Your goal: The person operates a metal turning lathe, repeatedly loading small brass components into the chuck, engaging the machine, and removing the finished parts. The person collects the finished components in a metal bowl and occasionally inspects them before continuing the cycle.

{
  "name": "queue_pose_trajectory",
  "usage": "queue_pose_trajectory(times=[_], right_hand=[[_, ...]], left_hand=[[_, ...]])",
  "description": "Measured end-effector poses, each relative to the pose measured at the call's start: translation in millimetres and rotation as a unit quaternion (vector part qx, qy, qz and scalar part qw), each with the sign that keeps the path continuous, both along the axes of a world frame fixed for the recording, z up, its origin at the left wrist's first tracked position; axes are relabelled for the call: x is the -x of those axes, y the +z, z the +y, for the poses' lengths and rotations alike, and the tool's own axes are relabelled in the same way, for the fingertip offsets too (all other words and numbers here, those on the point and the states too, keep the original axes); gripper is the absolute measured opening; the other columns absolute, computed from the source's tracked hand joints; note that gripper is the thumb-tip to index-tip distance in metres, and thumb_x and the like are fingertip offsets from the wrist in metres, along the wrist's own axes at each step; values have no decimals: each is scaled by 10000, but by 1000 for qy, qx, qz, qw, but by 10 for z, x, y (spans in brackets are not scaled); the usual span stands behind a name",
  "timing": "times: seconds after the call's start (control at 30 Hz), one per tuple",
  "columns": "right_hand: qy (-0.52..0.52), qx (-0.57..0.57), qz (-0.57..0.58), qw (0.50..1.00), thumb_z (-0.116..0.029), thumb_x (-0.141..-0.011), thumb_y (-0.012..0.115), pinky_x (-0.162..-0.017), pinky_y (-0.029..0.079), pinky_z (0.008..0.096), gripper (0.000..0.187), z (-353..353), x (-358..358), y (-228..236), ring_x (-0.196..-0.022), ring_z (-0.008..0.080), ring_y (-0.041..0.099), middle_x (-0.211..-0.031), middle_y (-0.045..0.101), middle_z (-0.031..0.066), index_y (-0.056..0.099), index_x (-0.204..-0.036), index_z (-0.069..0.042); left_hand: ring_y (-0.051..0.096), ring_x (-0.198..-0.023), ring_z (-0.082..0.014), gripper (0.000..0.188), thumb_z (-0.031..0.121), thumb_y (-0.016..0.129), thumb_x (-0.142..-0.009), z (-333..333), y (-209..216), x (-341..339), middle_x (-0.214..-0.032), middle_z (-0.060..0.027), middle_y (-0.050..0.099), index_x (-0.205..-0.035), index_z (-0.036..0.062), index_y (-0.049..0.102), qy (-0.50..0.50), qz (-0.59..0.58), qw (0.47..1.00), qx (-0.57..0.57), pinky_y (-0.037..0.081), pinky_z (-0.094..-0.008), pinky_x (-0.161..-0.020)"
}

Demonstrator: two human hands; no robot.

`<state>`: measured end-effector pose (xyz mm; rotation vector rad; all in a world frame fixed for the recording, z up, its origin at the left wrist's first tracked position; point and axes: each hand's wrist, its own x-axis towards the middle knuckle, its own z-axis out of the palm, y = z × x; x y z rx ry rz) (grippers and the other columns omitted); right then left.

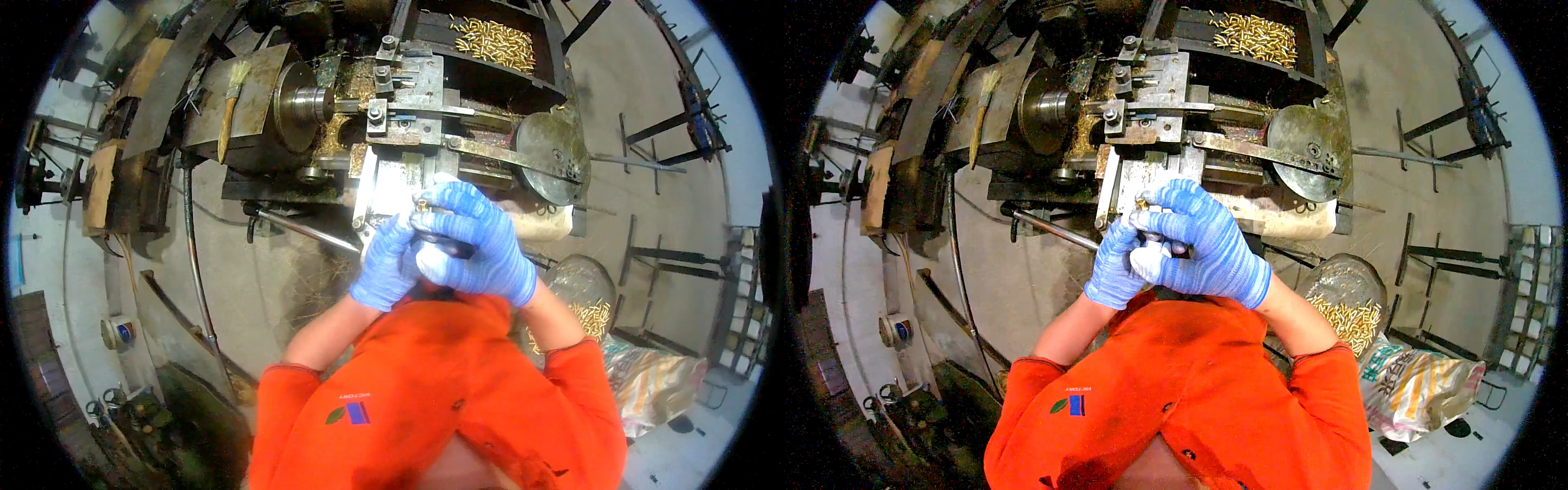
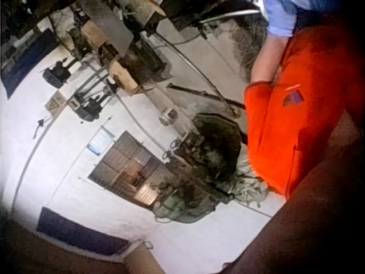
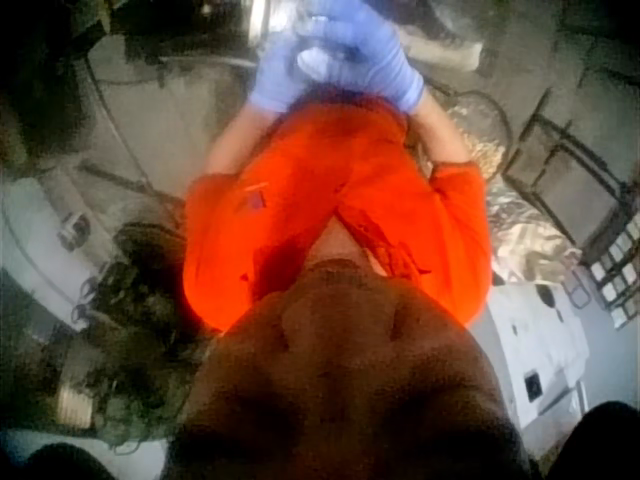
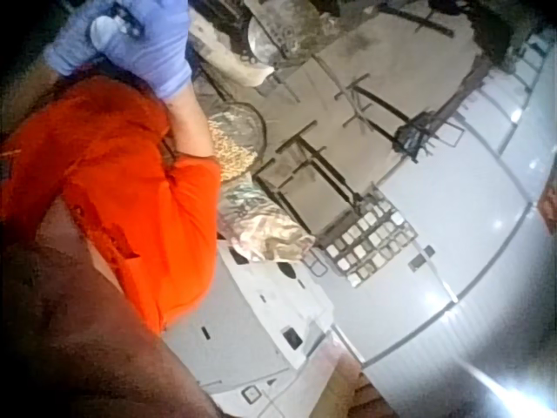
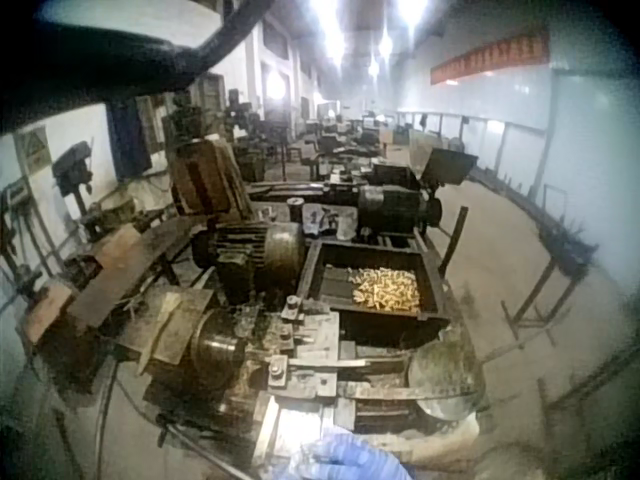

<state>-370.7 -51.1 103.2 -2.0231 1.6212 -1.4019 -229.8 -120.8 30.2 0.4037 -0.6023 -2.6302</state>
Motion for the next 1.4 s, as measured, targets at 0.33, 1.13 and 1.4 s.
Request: queue_pose_trajectory(times=[0.33, 1.13, 1.4], right_hand=[[-9, 20, 74, 997, -223, -657, 762, -904, 411, 427, 411, -153, 609, 96, -997, 331, 538, -1055, 583, 136, 622, -1022, -97], [-165, -77, 41, 982, -206, -650, 750, -831, 449, 389, 340, 336, 693, -566, -948, 333, 546, -1028, 586, 169, 642, -929, -45], [-157, -97, -13, 983, -161, -650, 748, -777, 473, 359, 270, 469, 607, -563, -836, 294, 594, -879, 626, 116, 650, -870, -38]], left_hand=[[576, -597, -106, 234, 203, 574, -870, -473, 546, -495, -675, -44, 620, -799, -10, 637, 163, -224, 892, 356, 473, -246, -552], [588, -543, -278, 237, 249, 527, -887, -1996, 770, -1025, -669, -122, 608, -1024, 89, 637, 374, -532, 145, 746, 446, -373, -491], [615, -654, -329, 193, 258, 517, -883, -1664, 974, 16, -720, -157, 631, -929, 121, 644, 188, -501, 288, 794, 482, -410, -580]])
